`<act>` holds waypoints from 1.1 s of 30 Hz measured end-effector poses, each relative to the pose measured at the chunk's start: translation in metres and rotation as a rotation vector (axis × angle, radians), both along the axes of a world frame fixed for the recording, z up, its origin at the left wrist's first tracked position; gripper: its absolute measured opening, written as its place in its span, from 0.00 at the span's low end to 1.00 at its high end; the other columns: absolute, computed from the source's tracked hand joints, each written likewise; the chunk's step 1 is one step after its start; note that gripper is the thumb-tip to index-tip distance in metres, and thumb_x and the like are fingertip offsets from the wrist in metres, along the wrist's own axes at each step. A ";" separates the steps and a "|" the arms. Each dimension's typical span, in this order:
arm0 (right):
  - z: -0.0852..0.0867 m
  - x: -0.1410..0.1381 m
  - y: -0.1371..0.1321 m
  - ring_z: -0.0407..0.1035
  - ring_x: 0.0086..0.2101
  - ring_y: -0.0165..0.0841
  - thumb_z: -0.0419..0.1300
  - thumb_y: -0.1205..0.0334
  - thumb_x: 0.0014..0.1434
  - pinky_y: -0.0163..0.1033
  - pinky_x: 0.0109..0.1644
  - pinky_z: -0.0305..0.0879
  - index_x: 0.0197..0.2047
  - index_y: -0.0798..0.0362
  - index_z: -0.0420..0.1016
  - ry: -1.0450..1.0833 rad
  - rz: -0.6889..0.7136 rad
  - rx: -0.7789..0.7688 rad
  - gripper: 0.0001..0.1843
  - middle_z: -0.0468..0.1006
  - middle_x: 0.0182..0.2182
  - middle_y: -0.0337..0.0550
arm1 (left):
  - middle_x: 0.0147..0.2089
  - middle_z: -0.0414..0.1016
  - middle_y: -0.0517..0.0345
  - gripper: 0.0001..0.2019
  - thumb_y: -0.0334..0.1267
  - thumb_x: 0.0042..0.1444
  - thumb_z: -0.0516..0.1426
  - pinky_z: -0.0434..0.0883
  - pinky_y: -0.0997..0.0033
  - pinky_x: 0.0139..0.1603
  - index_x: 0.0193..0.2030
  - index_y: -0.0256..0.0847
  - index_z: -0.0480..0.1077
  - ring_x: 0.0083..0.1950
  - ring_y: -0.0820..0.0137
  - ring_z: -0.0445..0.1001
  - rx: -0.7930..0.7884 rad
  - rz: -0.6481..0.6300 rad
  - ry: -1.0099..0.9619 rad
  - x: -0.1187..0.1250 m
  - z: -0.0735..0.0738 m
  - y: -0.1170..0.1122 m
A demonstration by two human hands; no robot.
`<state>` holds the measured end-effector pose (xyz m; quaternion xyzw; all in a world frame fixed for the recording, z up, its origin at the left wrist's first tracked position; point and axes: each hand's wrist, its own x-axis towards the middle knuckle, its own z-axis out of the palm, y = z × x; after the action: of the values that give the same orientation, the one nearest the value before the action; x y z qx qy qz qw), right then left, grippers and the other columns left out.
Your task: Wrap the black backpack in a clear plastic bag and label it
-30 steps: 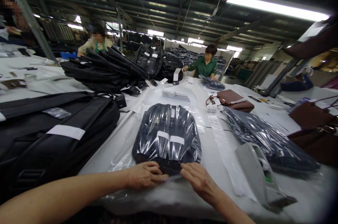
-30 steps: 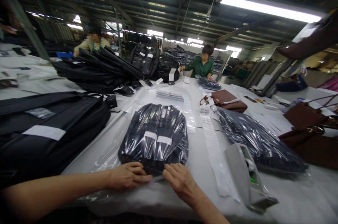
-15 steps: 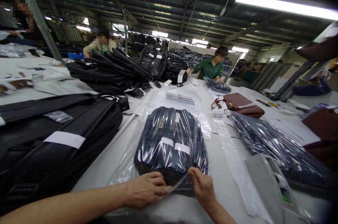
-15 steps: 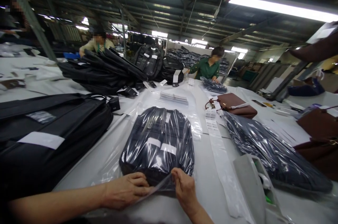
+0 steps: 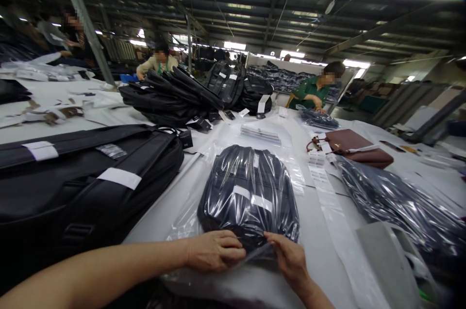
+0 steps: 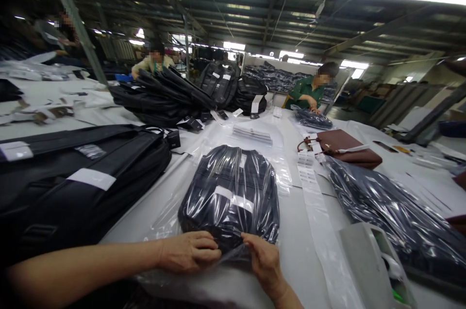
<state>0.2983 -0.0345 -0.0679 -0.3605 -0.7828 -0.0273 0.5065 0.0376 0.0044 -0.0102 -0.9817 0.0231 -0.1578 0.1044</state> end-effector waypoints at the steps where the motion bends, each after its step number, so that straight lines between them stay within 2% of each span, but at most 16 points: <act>1: -0.002 0.000 0.000 0.76 0.35 0.29 0.52 0.73 0.60 0.29 0.41 0.73 0.45 0.56 0.70 0.001 -0.006 -0.006 0.11 0.81 0.36 0.45 | 0.47 0.71 0.59 0.07 0.31 0.61 0.52 0.58 0.65 0.56 0.35 0.40 0.71 0.48 0.69 0.65 0.009 0.037 -0.028 0.000 0.002 -0.003; 4: -0.005 0.002 0.000 0.76 0.34 0.29 0.52 0.73 0.61 0.29 0.39 0.74 0.46 0.56 0.71 -0.006 -0.029 0.008 0.12 0.81 0.35 0.45 | 0.35 0.70 0.58 0.05 0.31 0.61 0.51 0.61 0.62 0.47 0.38 0.39 0.68 0.37 0.69 0.65 0.021 0.166 -0.043 -0.009 0.008 -0.017; 6: -0.006 0.003 -0.001 0.76 0.34 0.30 0.52 0.73 0.61 0.30 0.39 0.74 0.46 0.56 0.71 -0.002 -0.043 0.014 0.12 0.81 0.35 0.44 | 0.29 0.67 0.59 0.05 0.36 0.61 0.52 0.61 0.64 0.38 0.36 0.39 0.67 0.32 0.70 0.62 -0.057 0.253 0.004 -0.022 0.014 -0.029; 8: -0.006 0.003 -0.002 0.76 0.34 0.30 0.52 0.73 0.61 0.30 0.39 0.74 0.46 0.55 0.71 0.003 -0.049 -0.005 0.13 0.81 0.35 0.44 | 0.34 0.69 0.56 0.15 0.49 0.57 0.56 0.62 0.63 0.38 0.40 0.38 0.66 0.34 0.67 0.64 -0.202 0.379 0.064 -0.036 0.023 -0.042; 10: -0.005 0.003 -0.003 0.77 0.33 0.30 0.52 0.72 0.61 0.31 0.39 0.74 0.47 0.54 0.71 0.007 -0.053 -0.024 0.13 0.81 0.35 0.43 | 0.44 0.70 0.49 0.32 0.58 0.47 0.60 0.63 0.53 0.47 0.51 0.36 0.63 0.42 0.60 0.66 -0.319 0.506 0.139 -0.049 0.032 -0.054; 12: -0.005 0.003 -0.004 0.77 0.33 0.30 0.52 0.72 0.61 0.31 0.39 0.75 0.47 0.54 0.71 0.013 -0.059 -0.037 0.13 0.81 0.35 0.43 | 0.53 0.67 0.44 0.39 0.54 0.45 0.62 0.56 0.44 0.57 0.60 0.36 0.55 0.50 0.54 0.65 -0.367 0.593 0.214 -0.059 0.036 -0.063; 15: -0.005 0.003 -0.004 0.77 0.34 0.31 0.52 0.72 0.61 0.32 0.40 0.75 0.47 0.53 0.71 0.020 -0.062 -0.040 0.13 0.81 0.35 0.43 | 0.59 0.63 0.46 0.36 0.36 0.50 0.58 0.50 0.44 0.63 0.65 0.38 0.47 0.56 0.56 0.62 -0.355 0.680 0.254 -0.070 0.025 -0.065; 17: -0.005 0.003 -0.004 0.77 0.35 0.31 0.52 0.72 0.61 0.33 0.41 0.75 0.47 0.53 0.72 0.019 -0.068 -0.027 0.13 0.81 0.36 0.43 | 0.56 0.66 0.47 0.30 0.29 0.51 0.53 0.53 0.48 0.61 0.62 0.39 0.53 0.54 0.59 0.64 -0.284 0.672 0.196 -0.074 0.010 -0.060; 20: -0.006 0.002 -0.004 0.77 0.36 0.31 0.52 0.72 0.60 0.32 0.42 0.74 0.46 0.54 0.72 0.016 -0.084 -0.025 0.13 0.81 0.36 0.43 | 0.51 0.70 0.48 0.16 0.27 0.55 0.49 0.54 0.48 0.59 0.50 0.40 0.64 0.48 0.61 0.67 -0.105 0.571 0.019 -0.079 -0.007 -0.051; 23: -0.008 0.002 -0.003 0.77 0.35 0.31 0.52 0.71 0.61 0.32 0.41 0.75 0.47 0.53 0.72 0.026 -0.089 -0.020 0.13 0.81 0.36 0.43 | 0.48 0.72 0.51 0.14 0.27 0.59 0.45 0.51 0.52 0.60 0.48 0.39 0.66 0.46 0.64 0.68 -0.044 0.509 -0.050 -0.080 -0.007 -0.051; 25: -0.009 0.002 -0.003 0.77 0.35 0.31 0.52 0.70 0.61 0.33 0.40 0.75 0.46 0.53 0.73 0.035 -0.099 -0.024 0.13 0.81 0.35 0.42 | 0.48 0.72 0.51 0.12 0.34 0.62 0.47 0.50 0.53 0.60 0.50 0.38 0.64 0.46 0.64 0.68 -0.107 0.539 0.008 -0.078 -0.001 -0.055; 27: -0.010 0.003 -0.004 0.77 0.35 0.32 0.52 0.70 0.61 0.33 0.40 0.75 0.46 0.52 0.73 0.036 -0.108 -0.038 0.13 0.81 0.35 0.42 | 0.49 0.71 0.50 0.19 0.49 0.60 0.51 0.47 0.49 0.62 0.52 0.38 0.63 0.48 0.61 0.67 -0.163 0.599 0.050 -0.075 0.003 -0.061; 28: -0.010 0.003 -0.004 0.77 0.35 0.32 0.52 0.70 0.61 0.34 0.40 0.76 0.46 0.52 0.73 0.034 -0.109 -0.044 0.13 0.81 0.35 0.42 | 0.49 0.70 0.49 0.23 0.53 0.58 0.52 0.44 0.47 0.62 0.54 0.38 0.62 0.49 0.59 0.66 -0.166 0.627 0.056 -0.074 0.003 -0.063; 29: -0.010 0.003 -0.004 0.77 0.35 0.32 0.52 0.70 0.61 0.34 0.40 0.76 0.46 0.52 0.73 0.032 -0.108 -0.048 0.13 0.81 0.36 0.43 | 0.50 0.70 0.49 0.24 0.52 0.57 0.53 0.42 0.45 0.63 0.55 0.38 0.62 0.50 0.58 0.65 -0.153 0.648 0.061 -0.073 0.001 -0.065; 31: -0.009 0.003 -0.004 0.77 0.35 0.32 0.52 0.70 0.61 0.34 0.40 0.76 0.46 0.53 0.73 0.030 -0.103 -0.044 0.13 0.81 0.36 0.43 | 0.52 0.69 0.48 0.20 0.41 0.58 0.52 0.42 0.43 0.62 0.57 0.38 0.60 0.51 0.58 0.65 -0.109 0.688 0.068 -0.072 -0.005 -0.067; 33: -0.008 0.003 -0.005 0.77 0.34 0.31 0.52 0.70 0.61 0.33 0.40 0.75 0.46 0.53 0.73 0.028 -0.104 -0.045 0.12 0.81 0.36 0.43 | 0.52 0.68 0.46 0.22 0.31 0.56 0.49 0.47 0.43 0.60 0.59 0.38 0.59 0.50 0.58 0.65 -0.079 0.700 0.085 -0.072 -0.011 -0.068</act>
<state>0.3014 -0.0395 -0.0754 -0.4124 -0.7564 -0.0308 0.5068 -0.0346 -0.0631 -0.0216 -0.9391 -0.3165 -0.0721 0.1129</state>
